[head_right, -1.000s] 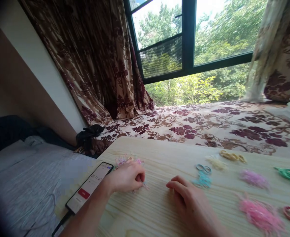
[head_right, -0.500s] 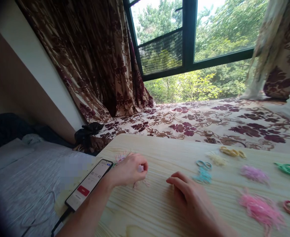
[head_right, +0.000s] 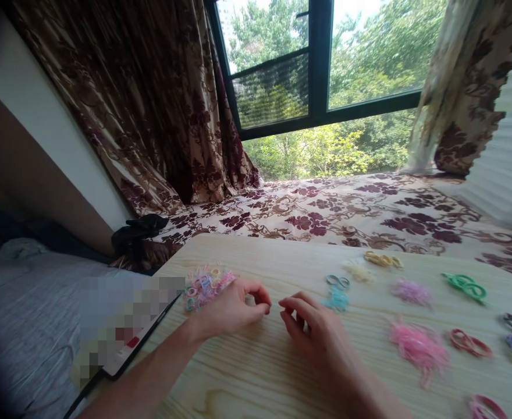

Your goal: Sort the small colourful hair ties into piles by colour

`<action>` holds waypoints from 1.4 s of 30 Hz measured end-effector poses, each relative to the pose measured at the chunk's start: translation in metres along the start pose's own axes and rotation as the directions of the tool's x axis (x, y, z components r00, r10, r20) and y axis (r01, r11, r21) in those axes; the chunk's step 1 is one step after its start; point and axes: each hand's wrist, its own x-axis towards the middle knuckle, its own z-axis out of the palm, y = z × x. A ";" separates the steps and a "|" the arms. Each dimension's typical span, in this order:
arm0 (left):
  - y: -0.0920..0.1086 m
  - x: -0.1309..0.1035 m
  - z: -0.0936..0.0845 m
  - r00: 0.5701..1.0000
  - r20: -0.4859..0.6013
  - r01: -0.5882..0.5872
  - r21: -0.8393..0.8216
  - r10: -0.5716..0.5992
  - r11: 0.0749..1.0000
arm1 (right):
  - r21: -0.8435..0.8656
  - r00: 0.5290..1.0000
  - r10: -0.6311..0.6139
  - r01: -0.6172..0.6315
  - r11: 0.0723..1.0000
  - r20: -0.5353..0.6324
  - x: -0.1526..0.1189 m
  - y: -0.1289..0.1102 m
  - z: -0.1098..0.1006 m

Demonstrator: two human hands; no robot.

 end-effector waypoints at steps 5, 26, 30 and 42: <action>0.002 -0.001 0.004 1.000 -0.005 -0.019 -0.056 0.019 0.998 | -0.008 1.000 0.017 -0.017 1.000 -0.005 0.001 -0.003 -0.001; 0.001 0.001 -0.009 0.973 -0.188 -0.095 0.210 0.135 0.973 | -0.273 0.991 -0.029 -0.008 0.962 -0.129 0.006 0.012 -0.032; -0.005 0.000 -0.019 0.971 -0.184 -0.078 0.358 0.153 0.931 | -0.457 0.995 -0.001 -0.047 0.888 -0.104 0.010 0.032 -0.057; -0.011 0.000 -0.033 0.990 -0.105 -0.033 0.493 0.097 0.869 | -0.615 0.997 0.038 -0.074 0.785 -0.072 0.006 0.058 -0.077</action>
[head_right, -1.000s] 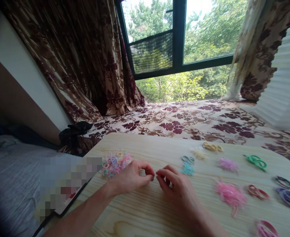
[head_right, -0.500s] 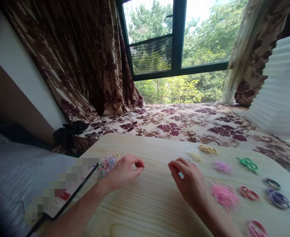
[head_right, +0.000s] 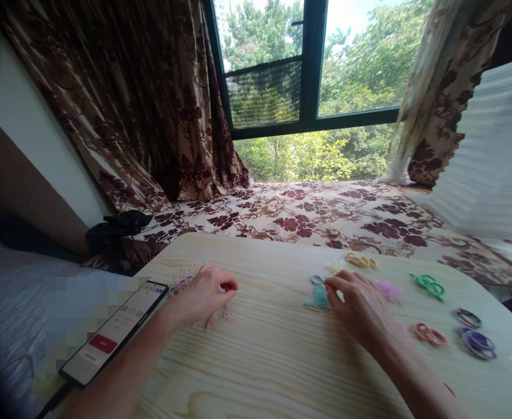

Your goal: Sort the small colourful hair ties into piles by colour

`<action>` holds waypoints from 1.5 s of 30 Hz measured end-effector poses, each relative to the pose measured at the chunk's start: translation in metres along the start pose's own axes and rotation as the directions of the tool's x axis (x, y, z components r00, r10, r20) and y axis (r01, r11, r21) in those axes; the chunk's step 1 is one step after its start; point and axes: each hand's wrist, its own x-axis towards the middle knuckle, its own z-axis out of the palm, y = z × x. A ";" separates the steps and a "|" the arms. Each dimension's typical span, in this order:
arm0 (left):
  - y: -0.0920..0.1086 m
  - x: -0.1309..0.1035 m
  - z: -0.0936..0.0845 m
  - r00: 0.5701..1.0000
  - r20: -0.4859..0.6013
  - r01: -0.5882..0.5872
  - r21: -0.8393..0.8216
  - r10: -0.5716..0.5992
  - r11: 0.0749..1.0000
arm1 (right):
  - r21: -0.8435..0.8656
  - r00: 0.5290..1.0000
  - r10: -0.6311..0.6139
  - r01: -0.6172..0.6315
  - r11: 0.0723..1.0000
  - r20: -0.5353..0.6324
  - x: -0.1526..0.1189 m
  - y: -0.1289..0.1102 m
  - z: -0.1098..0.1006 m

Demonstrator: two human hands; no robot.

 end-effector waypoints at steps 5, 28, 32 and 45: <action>-0.005 -0.001 -0.005 0.999 0.043 0.004 -0.014 -0.003 1.000 | 0.135 0.999 0.006 -0.002 0.991 -0.034 -0.003 -0.024 0.005; -0.002 -0.008 -0.005 0.968 0.223 -0.136 0.086 0.114 0.987 | 0.270 0.985 -0.110 0.070 0.960 0.134 -0.015 -0.068 0.021; 0.003 -0.008 -0.003 0.973 0.193 -0.147 0.085 0.128 0.985 | 0.260 0.985 -0.097 0.057 0.964 0.145 -0.016 -0.070 0.019; 0.033 -0.008 0.016 0.997 0.065 -0.019 -0.158 0.029 0.987 | 0.514 0.985 -0.080 -0.010 0.858 0.154 -0.016 -0.087 0.010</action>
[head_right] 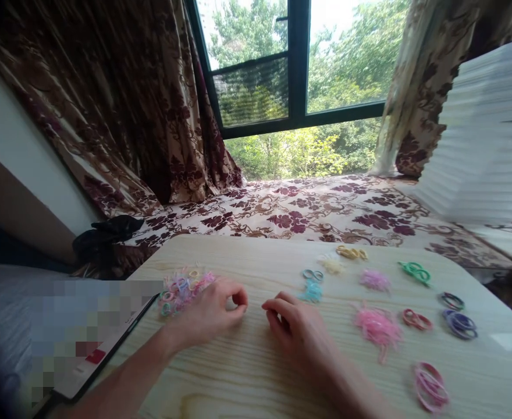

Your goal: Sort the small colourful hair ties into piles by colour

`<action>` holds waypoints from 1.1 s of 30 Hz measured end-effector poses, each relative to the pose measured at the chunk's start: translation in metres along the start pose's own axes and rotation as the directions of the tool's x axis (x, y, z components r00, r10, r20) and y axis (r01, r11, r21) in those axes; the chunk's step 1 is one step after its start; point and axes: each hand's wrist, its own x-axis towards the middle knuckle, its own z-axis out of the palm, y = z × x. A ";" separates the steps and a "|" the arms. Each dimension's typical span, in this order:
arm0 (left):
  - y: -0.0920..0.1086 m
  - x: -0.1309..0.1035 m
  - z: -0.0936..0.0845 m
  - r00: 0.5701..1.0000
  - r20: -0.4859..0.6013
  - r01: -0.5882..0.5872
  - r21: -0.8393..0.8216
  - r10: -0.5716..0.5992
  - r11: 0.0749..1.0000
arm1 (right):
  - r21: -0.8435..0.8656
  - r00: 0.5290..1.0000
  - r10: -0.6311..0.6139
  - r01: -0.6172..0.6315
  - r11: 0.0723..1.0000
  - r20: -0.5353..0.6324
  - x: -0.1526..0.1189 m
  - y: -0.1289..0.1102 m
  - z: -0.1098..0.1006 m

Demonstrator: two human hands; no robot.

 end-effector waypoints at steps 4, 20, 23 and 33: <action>0.003 0.001 0.005 0.999 -0.026 0.022 -0.142 -0.026 0.990 | 0.062 0.999 0.037 -0.037 0.997 -0.005 0.000 -0.006 0.000; 0.002 0.004 0.012 0.995 0.065 0.100 -0.482 -0.078 0.871 | 0.137 0.998 0.068 -0.069 0.988 0.012 0.001 -0.001 0.001; 0.002 0.004 0.011 0.994 0.078 0.103 -0.485 -0.075 0.868 | 0.152 0.997 0.072 -0.071 0.986 0.001 0.001 -0.002 0.001; 0.003 0.006 0.008 0.992 0.073 0.125 -0.535 -0.101 0.836 | 0.244 0.996 0.082 -0.074 0.967 -0.022 0.003 0.003 0.002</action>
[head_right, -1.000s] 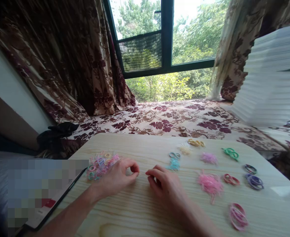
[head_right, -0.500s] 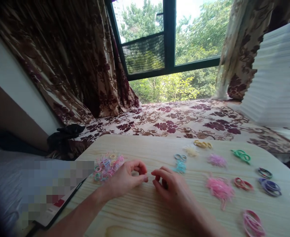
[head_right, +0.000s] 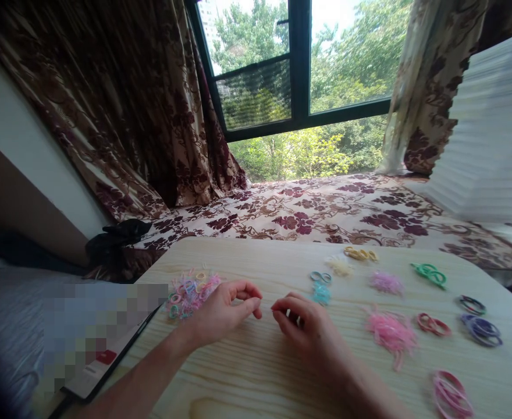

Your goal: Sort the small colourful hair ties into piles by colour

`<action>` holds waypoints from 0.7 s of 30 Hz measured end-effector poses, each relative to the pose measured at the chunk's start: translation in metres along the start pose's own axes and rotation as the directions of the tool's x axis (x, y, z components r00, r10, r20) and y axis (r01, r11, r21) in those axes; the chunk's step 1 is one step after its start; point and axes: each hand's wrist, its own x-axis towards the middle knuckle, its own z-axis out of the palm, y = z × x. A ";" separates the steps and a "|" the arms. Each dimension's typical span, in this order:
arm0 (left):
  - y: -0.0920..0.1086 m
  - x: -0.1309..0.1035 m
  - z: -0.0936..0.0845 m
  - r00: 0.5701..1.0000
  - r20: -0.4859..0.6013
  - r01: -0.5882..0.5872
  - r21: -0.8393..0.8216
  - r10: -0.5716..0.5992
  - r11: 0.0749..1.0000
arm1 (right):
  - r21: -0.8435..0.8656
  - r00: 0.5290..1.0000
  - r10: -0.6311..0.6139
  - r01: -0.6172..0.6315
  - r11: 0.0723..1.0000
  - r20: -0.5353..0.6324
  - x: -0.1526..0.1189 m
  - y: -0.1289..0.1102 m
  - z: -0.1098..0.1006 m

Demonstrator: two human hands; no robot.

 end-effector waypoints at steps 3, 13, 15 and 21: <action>-0.002 0.001 0.000 1.000 -0.004 0.000 0.016 0.000 1.000 | 0.018 1.000 0.006 -0.006 1.000 0.005 0.000 0.000 0.000; -0.010 0.005 -0.001 0.990 -0.107 -0.060 0.279 0.093 0.958 | -0.231 0.993 0.063 -0.040 0.972 0.096 0.010 -0.002 -0.062; -0.011 0.005 -0.002 0.984 -0.122 -0.080 0.352 0.131 0.932 | -0.328 0.981 0.143 -0.093 0.940 0.132 0.009 0.002 -0.086; -0.014 0.005 -0.007 0.941 -0.147 -0.179 0.546 0.304 0.818 | -0.477 0.888 0.449 -0.353 0.805 0.100 -0.007 0.009 -0.140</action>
